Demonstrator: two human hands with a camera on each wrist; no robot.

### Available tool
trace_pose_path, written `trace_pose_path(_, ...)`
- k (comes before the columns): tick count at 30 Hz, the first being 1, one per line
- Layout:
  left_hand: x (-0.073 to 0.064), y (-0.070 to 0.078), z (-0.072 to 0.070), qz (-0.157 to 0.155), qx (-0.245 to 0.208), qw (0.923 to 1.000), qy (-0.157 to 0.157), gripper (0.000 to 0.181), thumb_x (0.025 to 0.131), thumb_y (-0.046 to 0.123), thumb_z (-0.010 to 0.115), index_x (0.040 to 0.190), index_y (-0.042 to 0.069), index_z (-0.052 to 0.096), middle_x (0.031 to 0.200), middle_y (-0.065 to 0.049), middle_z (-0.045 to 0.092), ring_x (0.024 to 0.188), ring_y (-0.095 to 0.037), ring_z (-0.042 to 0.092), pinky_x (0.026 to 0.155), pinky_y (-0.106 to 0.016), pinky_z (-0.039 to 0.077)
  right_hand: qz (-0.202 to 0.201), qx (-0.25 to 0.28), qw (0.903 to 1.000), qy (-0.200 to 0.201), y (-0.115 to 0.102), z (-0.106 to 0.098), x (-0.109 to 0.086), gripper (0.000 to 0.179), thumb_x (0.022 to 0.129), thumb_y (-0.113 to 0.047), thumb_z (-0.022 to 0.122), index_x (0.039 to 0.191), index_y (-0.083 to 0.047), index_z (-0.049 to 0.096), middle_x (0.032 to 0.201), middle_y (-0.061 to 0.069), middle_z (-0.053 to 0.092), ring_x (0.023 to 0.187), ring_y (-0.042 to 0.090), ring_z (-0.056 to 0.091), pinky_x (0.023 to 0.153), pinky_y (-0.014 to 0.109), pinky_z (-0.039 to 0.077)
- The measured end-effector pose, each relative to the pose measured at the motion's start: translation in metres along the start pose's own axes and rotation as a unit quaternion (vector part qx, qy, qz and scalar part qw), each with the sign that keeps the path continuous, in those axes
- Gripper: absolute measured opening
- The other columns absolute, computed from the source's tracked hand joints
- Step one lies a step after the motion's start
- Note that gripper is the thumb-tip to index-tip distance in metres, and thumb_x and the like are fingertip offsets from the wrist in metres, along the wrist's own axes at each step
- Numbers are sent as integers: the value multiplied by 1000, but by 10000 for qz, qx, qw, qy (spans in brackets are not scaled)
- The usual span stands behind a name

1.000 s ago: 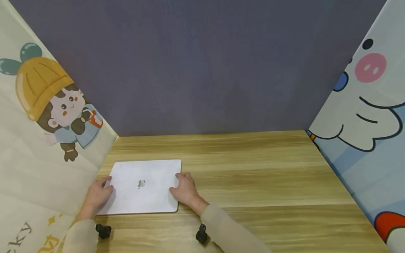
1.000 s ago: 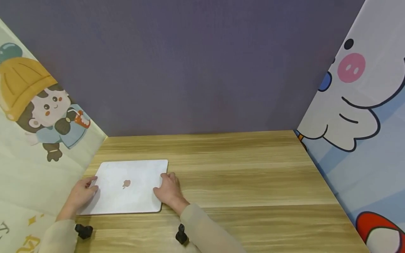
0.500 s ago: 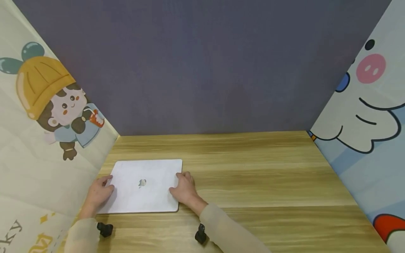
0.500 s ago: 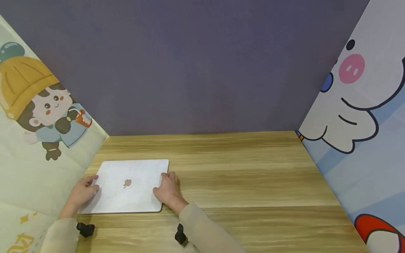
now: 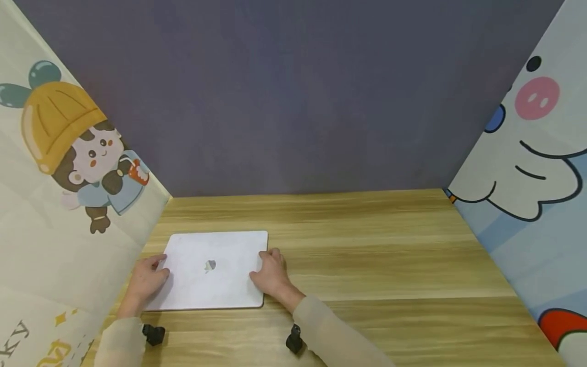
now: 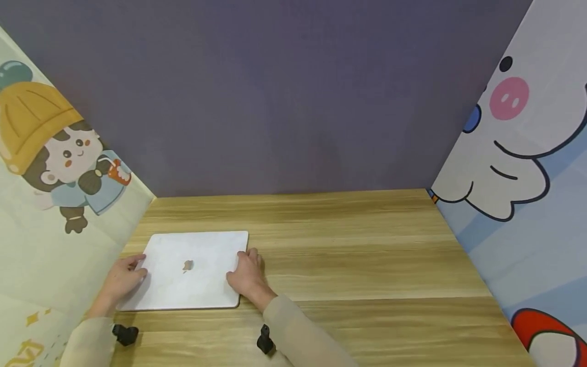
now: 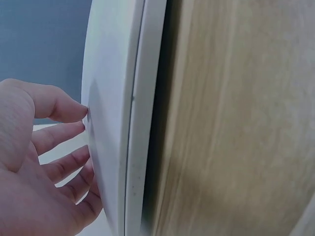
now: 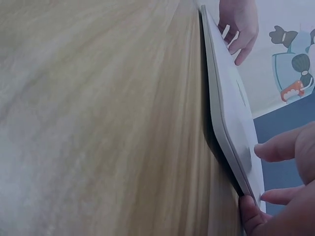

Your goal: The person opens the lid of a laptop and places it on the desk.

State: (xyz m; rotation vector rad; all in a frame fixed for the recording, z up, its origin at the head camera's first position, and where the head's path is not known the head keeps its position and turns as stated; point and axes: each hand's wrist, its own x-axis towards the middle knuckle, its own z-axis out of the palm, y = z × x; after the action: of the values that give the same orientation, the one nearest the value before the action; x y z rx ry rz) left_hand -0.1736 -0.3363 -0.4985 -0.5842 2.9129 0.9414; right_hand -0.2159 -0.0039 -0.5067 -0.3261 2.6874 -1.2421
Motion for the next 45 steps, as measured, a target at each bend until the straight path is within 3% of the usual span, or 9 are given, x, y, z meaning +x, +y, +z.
trace_pose_path(6, -2, 3, 1, -89, -39, 9999, -123, 57, 89, 8, 54, 141, -15, 45, 136, -42, 43, 122, -54, 44, 101, -68, 38, 70, 31, 10000, 7, 1, -2, 0, 61, 80, -14, 79, 135, 7, 60, 127, 19, 51, 121, 36, 48, 105, 46, 42)
trace_pose_path(24, -1, 11, 5, 474, 112, 9988, 56, 51, 87, 7, 57, 132, -17, 54, 126, -41, 52, 113, -51, 52, 95, -65, 43, 358, 328, 9985, 253, 2, -10, -2, 60, 81, -11, 77, 135, 8, 59, 130, 22, 53, 124, 38, 48, 105, 49, 44)
trace_pose_path(45, -3, 26, 17, 329, -94, 9994, -69, 51, 91, 11, 60, 135, -13, 53, 130, -39, 51, 113, -49, 52, 93, -63, 46, 220, 175, 9992, 287, 19, -26, -1, 61, 76, -5, 77, 134, 6, 61, 133, 23, 50, 125, 39, 47, 107, 51, 42)
